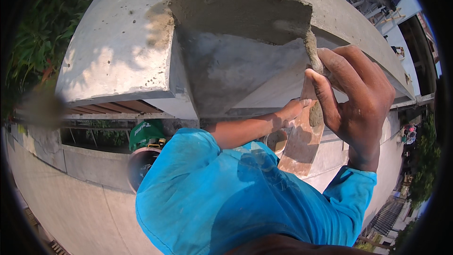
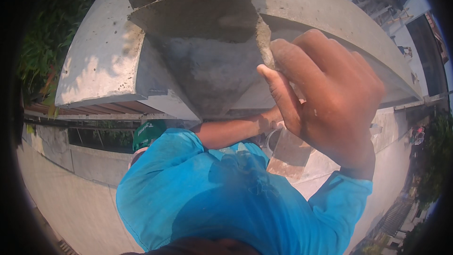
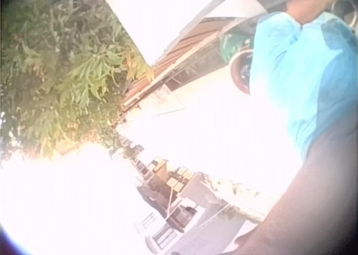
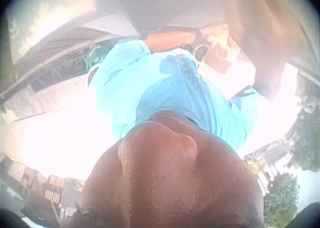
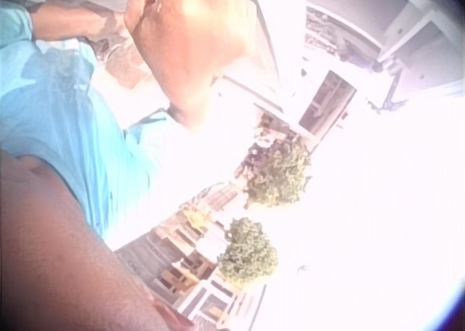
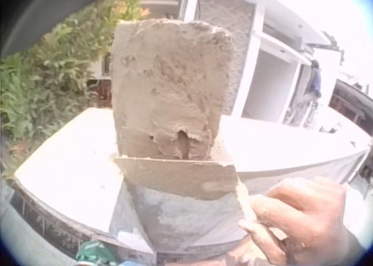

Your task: The person scoops wet cement from a bucket using a trowel and applies it to a concrete pillar. They repeatedly smooth and level the surface with a wooden float, working on different sides of the pillar to create a uniform finish.

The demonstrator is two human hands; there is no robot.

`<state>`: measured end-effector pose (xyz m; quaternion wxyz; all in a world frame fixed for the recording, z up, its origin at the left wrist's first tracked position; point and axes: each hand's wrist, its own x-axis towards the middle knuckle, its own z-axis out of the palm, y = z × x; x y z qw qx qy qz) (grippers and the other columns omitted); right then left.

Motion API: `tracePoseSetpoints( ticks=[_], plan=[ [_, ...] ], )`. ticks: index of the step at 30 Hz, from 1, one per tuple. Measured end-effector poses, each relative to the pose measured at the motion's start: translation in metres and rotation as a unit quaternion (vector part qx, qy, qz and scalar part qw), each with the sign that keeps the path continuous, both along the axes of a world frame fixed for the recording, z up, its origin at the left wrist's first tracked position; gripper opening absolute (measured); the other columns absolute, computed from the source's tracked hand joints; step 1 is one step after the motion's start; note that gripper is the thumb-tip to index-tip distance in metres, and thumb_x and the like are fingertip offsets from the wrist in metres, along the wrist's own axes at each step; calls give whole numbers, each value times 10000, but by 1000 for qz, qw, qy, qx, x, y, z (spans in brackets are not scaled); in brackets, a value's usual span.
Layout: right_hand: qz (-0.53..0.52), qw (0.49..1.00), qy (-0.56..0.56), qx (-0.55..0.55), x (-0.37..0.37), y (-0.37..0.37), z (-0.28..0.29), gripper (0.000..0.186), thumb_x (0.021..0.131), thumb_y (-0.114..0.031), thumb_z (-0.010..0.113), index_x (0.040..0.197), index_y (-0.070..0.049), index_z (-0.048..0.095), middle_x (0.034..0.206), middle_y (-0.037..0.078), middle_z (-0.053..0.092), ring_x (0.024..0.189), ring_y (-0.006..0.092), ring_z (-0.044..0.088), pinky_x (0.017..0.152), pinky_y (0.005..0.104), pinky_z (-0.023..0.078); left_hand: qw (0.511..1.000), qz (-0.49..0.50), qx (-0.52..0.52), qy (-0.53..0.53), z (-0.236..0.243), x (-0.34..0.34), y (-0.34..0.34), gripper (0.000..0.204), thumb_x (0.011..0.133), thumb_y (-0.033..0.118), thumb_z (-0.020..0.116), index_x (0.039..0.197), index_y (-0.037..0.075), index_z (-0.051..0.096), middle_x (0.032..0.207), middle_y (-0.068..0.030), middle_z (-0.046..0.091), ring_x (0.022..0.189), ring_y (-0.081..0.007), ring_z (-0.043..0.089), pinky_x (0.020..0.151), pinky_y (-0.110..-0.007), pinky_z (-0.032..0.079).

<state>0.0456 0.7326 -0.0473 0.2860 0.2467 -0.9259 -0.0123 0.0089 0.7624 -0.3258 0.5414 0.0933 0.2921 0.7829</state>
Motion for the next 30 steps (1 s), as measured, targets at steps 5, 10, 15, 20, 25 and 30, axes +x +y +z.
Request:
tracePoseSetpoints(
  ticks=[5, 10, 15, 20, 25, 30],
  plan=[
    [-42, 998, 16, 44, 2, 3, 3, 273, 737, -133, 855, 975, -37, 760, 884, 103, 700, 759, 228, 688, 662, 341, 547, 995, -2, -76, 57, 3, -1, -4, 470, 1076, 329, 444, 1399, -5, 510, 1319, -175, 633, 1202, -306, 626, 1016, -457, 493],
    [-67, 996, 17, 55, 8, 14, 16, 278, 754, -146, 855, 1002, -52, 771, 920, 103, 707, 789, 236, 700, 684, 339, 559, 997, -25, -64, -24, 3, -3, 2, 456, 1091, 313, 400, 1401, -7, 495, 1336, -147, 612, 1185, -242, 629, 997, -413, 529],
    [-86, 994, 24, 60, 9, 25, 28, 262, 799, -137, 837, 1036, -47, 771, 997, 123, 718, 883, 259, 738, 760, 362, 621, 995, -33, -62, -71, -8, -4, 12, 466, 1079, 333, 458, 1397, -3, 509, 1323, -160, 619, 1177, -253, 637, 980, -406, 539],
    [-108, 988, 41, 99, 13, 34, 39, 275, 804, -124, 829, 1063, -53, 770, 1046, 131, 717, 926, 265, 737, 797, 375, 622, 995, -31, -85, -49, -5, -5, 11, 466, 1075, 327, 468, 1399, -6, 507, 1322, -172, 618, 1168, -270, 642, 974, -434, 545],
    [-82, 991, 107, -18, 29, 32, 27, 284, 771, -133, 845, 1041, -81, 776, 1016, 117, 710, 913, 253, 712, 778, 381, 599, 995, -15, -77, -69, 0, -3, 10, 468, 1068, 330, 481, 1394, -4, 507, 1318, -186, 615, 1167, -281, 642, 964, -461, 548],
    [-11, 993, 78, 85, 24, 22, -14, 317, 685, -195, 886, 971, -125, 768, 880, 47, 689, 797, 208, 658, 697, 354, 506, 998, -4, 22, -61, -23, -1, 20, 430, 1066, 321, 482, 1357, 12, 549, 1259, -183, 647, 1136, -297, 655, 960, -461, 539]
  ],
)
